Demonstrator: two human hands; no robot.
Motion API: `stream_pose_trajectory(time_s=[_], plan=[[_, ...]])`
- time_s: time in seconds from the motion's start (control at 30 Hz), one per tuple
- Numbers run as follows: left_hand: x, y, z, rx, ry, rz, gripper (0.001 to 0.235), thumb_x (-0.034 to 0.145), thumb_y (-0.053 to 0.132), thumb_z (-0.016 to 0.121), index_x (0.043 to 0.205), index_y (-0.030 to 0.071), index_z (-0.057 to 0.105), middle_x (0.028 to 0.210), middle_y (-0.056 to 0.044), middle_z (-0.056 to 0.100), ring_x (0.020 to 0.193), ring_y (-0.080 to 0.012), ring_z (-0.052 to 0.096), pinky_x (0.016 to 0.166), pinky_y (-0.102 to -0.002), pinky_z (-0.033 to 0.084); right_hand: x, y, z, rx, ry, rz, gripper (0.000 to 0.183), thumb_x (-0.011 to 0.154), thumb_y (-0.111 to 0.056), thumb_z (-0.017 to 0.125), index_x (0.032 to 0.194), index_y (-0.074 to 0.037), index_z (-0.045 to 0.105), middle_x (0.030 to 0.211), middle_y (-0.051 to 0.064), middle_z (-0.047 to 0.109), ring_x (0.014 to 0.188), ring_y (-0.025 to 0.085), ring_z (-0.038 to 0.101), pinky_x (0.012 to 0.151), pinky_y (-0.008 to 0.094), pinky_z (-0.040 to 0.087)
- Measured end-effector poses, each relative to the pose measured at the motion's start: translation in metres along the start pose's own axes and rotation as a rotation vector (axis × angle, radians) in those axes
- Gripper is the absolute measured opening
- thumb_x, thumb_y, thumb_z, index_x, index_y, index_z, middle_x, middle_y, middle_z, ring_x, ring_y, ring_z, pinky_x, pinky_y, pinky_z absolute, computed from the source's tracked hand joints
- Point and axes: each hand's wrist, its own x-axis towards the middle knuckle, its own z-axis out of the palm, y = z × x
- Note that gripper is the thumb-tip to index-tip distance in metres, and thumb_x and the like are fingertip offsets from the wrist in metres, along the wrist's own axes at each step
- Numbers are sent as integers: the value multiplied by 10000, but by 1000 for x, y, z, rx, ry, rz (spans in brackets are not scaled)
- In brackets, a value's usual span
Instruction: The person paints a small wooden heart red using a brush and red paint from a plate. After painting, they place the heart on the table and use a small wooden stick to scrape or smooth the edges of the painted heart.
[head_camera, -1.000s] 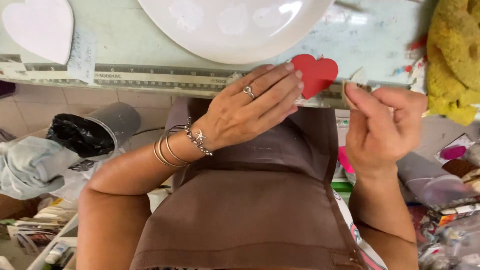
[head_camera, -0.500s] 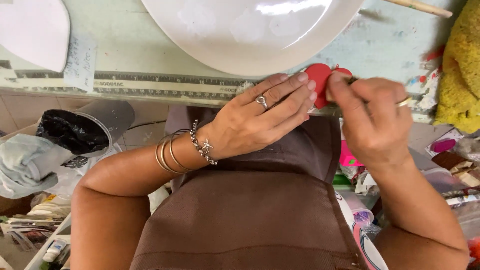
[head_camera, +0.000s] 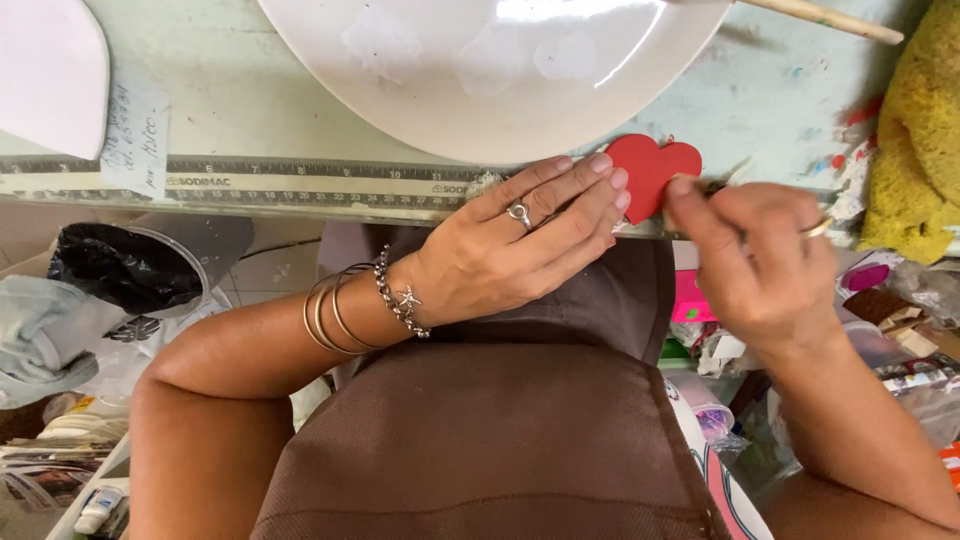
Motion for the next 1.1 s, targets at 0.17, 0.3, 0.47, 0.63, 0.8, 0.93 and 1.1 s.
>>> stream_pose_trajectory(time_s=[0.17,0.3,0.47,0.63,0.8,0.93,1.1], plan=[[1,0,0,-2,11,1,150,976,188,597,1014,69,679,1130,-54,597,1068,-177,588,974,-278,452,12,0,8,4,99,21,27,949,31,761,960,26,737,854,109,575,708,218,533,560,287,445],[-2,1,1,4,-12,2,164,983,197,598,1042,71,686,1152,-62,585,1088,-181,577,986,-284,445,9,-3,-1,-20,4,-56,138,940,11,775,1045,-28,693,883,71,558,659,184,539,517,269,448],[0,1,0,-29,7,-12,147,978,183,603,1010,68,690,1147,-62,589,1082,-178,584,986,-284,445,11,3,4,-22,31,5,83,987,24,670,1011,-8,742,889,97,575,693,231,549,572,302,426],[0,1,1,-12,18,-9,148,975,182,603,1004,69,694,1131,-63,594,1076,-180,582,983,-286,443,17,-2,-3,92,18,-78,134,918,65,765,1019,54,678,882,125,556,707,226,532,612,314,525],[0,0,0,-27,13,2,141,967,170,624,1026,56,684,1135,-69,593,1079,-185,580,981,-287,450,3,8,12,52,58,-2,76,946,6,783,982,27,719,885,120,569,724,225,524,514,266,420],[-1,1,2,-22,27,-3,122,962,175,653,996,72,707,1128,-73,588,1076,-185,579,984,-290,449,19,-2,3,51,50,-61,166,913,98,772,1034,21,689,901,104,558,687,213,502,546,284,507],[-1,0,1,12,23,3,145,979,174,610,1023,73,704,1149,-64,583,1093,-179,569,995,-280,436,3,12,10,-28,59,-51,84,955,-16,796,982,3,719,867,103,568,710,205,543,449,234,441]])
